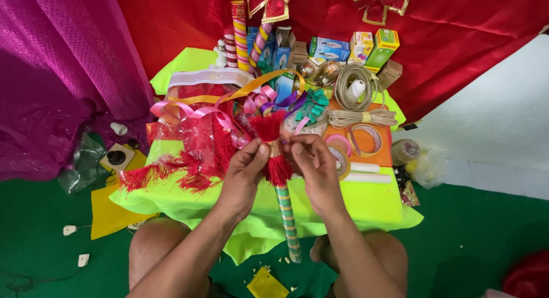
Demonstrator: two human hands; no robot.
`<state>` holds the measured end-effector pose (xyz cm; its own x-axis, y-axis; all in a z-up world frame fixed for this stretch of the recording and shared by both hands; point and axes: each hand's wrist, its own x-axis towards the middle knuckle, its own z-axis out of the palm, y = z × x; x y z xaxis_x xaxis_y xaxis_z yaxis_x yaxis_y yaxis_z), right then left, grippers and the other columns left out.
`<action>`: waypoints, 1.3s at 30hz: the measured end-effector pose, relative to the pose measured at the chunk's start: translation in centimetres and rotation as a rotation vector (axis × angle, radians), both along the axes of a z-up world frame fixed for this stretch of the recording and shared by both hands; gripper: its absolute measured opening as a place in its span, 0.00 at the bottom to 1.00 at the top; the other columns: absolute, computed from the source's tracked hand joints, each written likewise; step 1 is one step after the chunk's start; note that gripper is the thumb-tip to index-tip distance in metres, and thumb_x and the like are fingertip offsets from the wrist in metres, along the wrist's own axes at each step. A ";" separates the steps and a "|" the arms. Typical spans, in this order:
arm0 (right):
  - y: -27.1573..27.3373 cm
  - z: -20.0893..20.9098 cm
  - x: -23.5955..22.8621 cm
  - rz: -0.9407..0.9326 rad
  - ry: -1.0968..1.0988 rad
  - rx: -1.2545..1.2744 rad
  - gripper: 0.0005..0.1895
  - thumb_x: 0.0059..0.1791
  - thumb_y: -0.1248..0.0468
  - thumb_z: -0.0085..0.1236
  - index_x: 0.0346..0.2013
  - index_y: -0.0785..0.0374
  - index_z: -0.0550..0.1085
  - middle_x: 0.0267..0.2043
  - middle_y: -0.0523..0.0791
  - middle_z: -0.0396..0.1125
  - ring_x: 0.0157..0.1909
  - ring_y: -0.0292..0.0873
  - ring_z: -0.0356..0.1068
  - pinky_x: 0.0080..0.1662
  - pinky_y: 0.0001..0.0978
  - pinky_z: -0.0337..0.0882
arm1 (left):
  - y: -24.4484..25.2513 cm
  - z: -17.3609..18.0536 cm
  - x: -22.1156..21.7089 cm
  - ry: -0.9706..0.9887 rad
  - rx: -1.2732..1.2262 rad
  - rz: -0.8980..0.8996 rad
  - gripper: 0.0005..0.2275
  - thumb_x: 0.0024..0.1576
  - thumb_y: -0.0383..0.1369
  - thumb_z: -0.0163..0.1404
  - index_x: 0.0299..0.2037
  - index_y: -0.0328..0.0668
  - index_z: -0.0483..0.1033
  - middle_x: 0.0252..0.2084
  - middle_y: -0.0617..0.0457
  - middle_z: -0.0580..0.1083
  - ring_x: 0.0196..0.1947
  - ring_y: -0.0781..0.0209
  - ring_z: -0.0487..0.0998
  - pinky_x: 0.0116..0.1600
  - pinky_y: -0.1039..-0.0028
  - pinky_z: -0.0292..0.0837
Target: Decorating a stick with red tassels and colorful ribbons for a handicraft project.
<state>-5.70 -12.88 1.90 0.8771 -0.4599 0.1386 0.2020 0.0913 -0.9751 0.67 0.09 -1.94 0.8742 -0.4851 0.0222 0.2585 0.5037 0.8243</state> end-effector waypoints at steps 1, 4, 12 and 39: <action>0.0 -0.2 0.1 -0.001 0.000 0.000 0.14 0.55 0.59 0.57 0.48 0.68 0.73 0.42 0.50 0.71 0.44 0.42 0.73 0.42 0.32 0.77 | 0.1 -0.2 0.1 0.000 0.000 -0.001 0.14 0.66 0.33 0.45 0.56 0.34 0.77 0.46 0.51 0.77 0.52 0.62 0.75 0.63 0.67 0.67; -0.1 -0.9 0.3 0.059 0.019 0.030 0.18 0.54 0.56 0.57 0.50 0.68 0.72 0.37 0.45 0.68 0.41 0.36 0.71 0.39 0.28 0.76 | 0.4 -0.4 0.2 -0.059 0.018 0.004 0.11 0.65 0.33 0.47 0.51 0.36 0.79 0.43 0.53 0.77 0.50 0.65 0.74 0.61 0.69 0.67; -0.9 -2.3 0.1 0.124 -0.103 -0.119 0.17 0.53 0.52 0.60 0.42 0.65 0.73 0.36 0.45 0.67 0.44 0.37 0.70 0.47 0.31 0.70 | 1.5 5.4 -0.8 -0.309 0.036 0.019 0.09 0.65 0.29 0.46 0.47 0.34 0.78 0.46 0.50 0.74 0.54 0.61 0.67 0.65 0.64 0.61; 2.8 1.4 -1.0 0.198 -0.122 0.211 0.25 0.57 0.46 0.45 0.41 0.67 0.75 0.34 0.51 0.73 0.34 0.43 0.75 0.36 0.32 0.75 | 1.8 5.9 -1.4 -0.168 0.001 -0.019 0.09 0.65 0.31 0.49 0.36 0.36 0.78 0.35 0.59 0.68 0.40 0.69 0.69 0.49 0.76 0.72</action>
<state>-6.68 -10.05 3.28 0.9355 -0.3112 0.1677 0.2739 0.3384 -0.9003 -0.69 1.85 3.94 0.8487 -0.5018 0.1669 0.1264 0.4989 0.8574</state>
